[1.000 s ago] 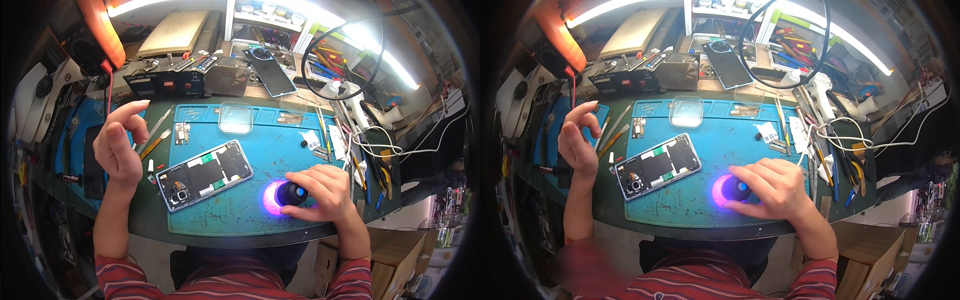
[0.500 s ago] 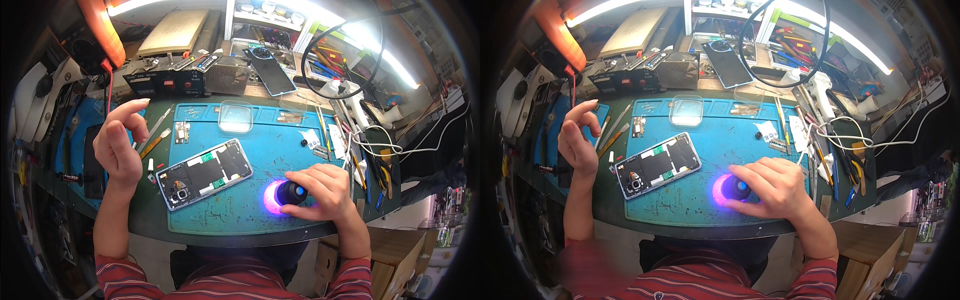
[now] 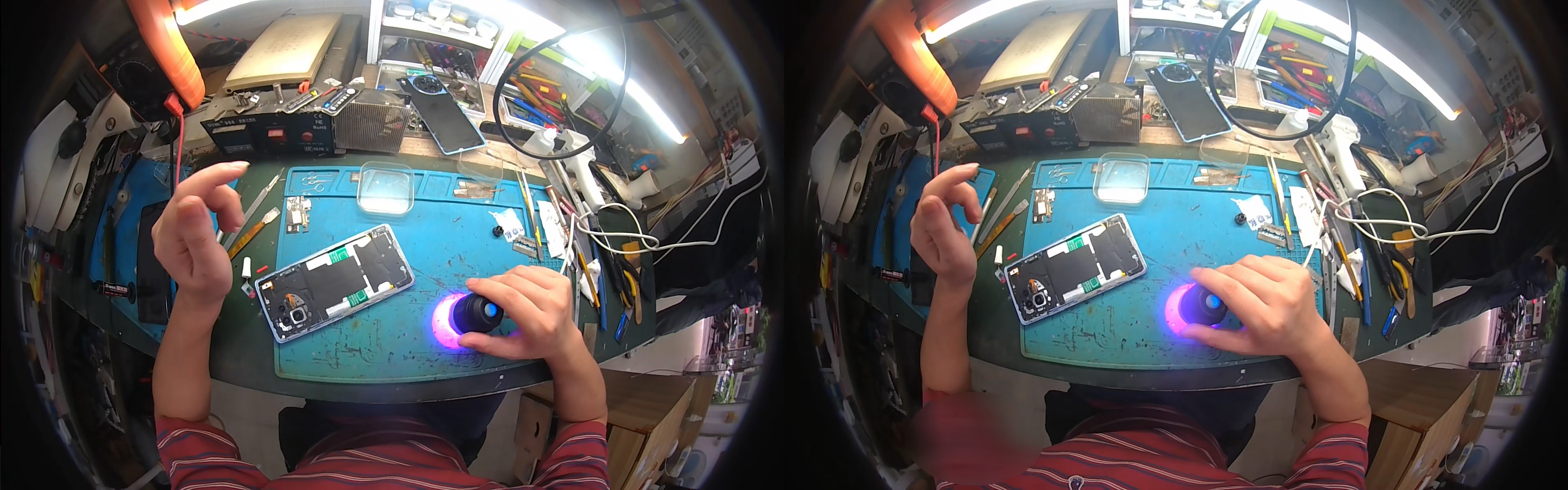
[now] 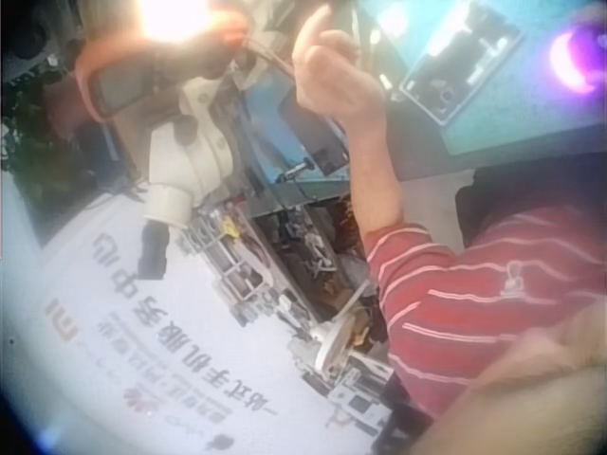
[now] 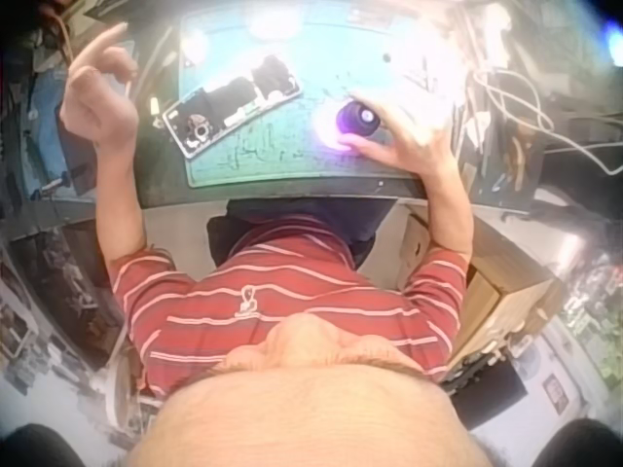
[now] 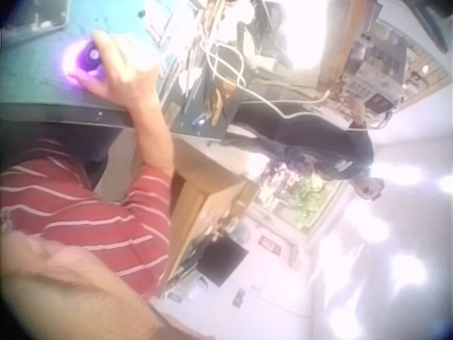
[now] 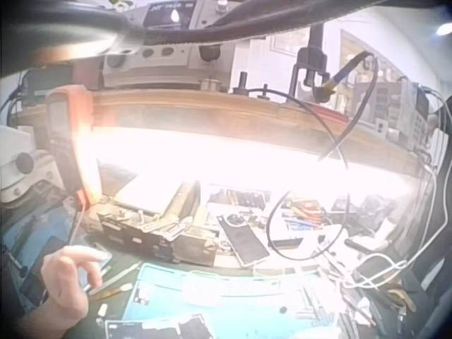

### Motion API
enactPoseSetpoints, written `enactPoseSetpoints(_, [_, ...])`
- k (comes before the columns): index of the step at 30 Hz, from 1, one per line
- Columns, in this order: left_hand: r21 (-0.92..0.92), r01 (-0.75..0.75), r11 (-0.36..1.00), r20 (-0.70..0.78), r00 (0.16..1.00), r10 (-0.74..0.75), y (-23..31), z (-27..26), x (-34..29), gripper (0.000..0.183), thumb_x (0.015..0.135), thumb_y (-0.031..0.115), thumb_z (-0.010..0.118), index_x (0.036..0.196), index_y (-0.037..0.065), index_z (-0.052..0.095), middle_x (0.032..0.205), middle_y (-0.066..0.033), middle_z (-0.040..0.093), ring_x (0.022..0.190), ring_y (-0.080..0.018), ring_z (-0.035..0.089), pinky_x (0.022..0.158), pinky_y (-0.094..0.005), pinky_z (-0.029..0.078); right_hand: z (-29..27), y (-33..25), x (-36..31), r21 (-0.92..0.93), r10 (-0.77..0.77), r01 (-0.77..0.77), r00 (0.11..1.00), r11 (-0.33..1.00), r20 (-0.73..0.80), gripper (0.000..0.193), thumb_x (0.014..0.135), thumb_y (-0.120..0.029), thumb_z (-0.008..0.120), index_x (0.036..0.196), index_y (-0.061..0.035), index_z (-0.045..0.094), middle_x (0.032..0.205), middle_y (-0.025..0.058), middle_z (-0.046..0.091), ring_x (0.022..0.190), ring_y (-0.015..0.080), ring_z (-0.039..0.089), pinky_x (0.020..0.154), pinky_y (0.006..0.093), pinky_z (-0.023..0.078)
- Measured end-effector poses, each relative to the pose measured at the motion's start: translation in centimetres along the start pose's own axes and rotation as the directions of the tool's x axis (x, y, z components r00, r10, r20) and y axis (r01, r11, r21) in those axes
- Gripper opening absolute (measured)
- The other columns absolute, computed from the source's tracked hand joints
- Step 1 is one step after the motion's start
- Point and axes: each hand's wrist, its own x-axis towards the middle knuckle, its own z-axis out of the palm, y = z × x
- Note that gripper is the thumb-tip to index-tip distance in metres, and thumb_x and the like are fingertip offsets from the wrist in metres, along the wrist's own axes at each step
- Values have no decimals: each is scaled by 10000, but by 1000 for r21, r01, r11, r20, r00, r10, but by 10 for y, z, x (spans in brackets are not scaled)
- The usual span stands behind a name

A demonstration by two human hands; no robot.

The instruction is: The person works at a cluttered electronics repair bench, using tweezers to handle a small component and a UV light to cure adhesive on the work surface. They then use a hot air gun to apply heat to the component and reposition the disassembled smartphone chassis.

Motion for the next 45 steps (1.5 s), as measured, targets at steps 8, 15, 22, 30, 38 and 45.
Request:
enactPoseSetpoints(8, [-549,729,408,777,625,-72,106,12,6,182,974,73,728,1068,-77,772,928,-155,770,790,-219,695,719,-332,548,1,0,-3,-1,6,-6,1000,1000,21,489,775,-391,939,1103,-72,765,835,30,752,655,173,687,588,297,530])
enactPoseSetpoints(15, [-580,663,-474,671,718,184,182,55,-61,306,987,-115,569,1255,-100,717,1232,-229,726,1118,-331,685,968,-425,541,1,1,-1,-12,-14,14,1000,1000,22,529,768,-395,938,1136,-62,756,844,40,754,662,188,689,595,310,533])
enactPoseSetpoints(22, [-619,305,-724,418,908,25,212,76,-75,265,1018,-78,519,1183,-154,713,1155,-260,757,1089,-369,700,964,-434,535,1,1,-3,-15,-21,21,1000,1000,5,544,758,-402,944,1135,-57,757,852,48,757,662,199,689,600,320,537])
enactPoseSetpoints(30, [-658,333,-675,402,914,60,212,84,-82,275,1057,-26,494,1126,-109,747,1092,-198,782,995,-323,695,882,-407,526,2,1,-3,10,-30,30,1000,1000,-5,542,756,-394,946,1134,-52,761,845,58,748,660,216,686,601,329,535])
enactPoseSetpoints(38, [-832,297,-469,281,954,105,205,91,-77,244,1053,5,528,1142,-88,736,1073,-168,781,941,-307,704,845,-402,534,2,0,-4,23,-30,30,1000,999,7,543,756,-388,946,1138,-50,758,859,65,755,666,216,688,604,332,538])
enactPoseSetpoints(45, [-606,376,701,536,844,10,175,58,-87,250,869,-70,793,1108,2,782,1059,-128,727,894,-239,722,737,-347,600,1,1,-4,13,-20,20,1000,1000,-8,526,763,-372,944,1147,-66,755,880,49,766,686,206,704,615,322,552])
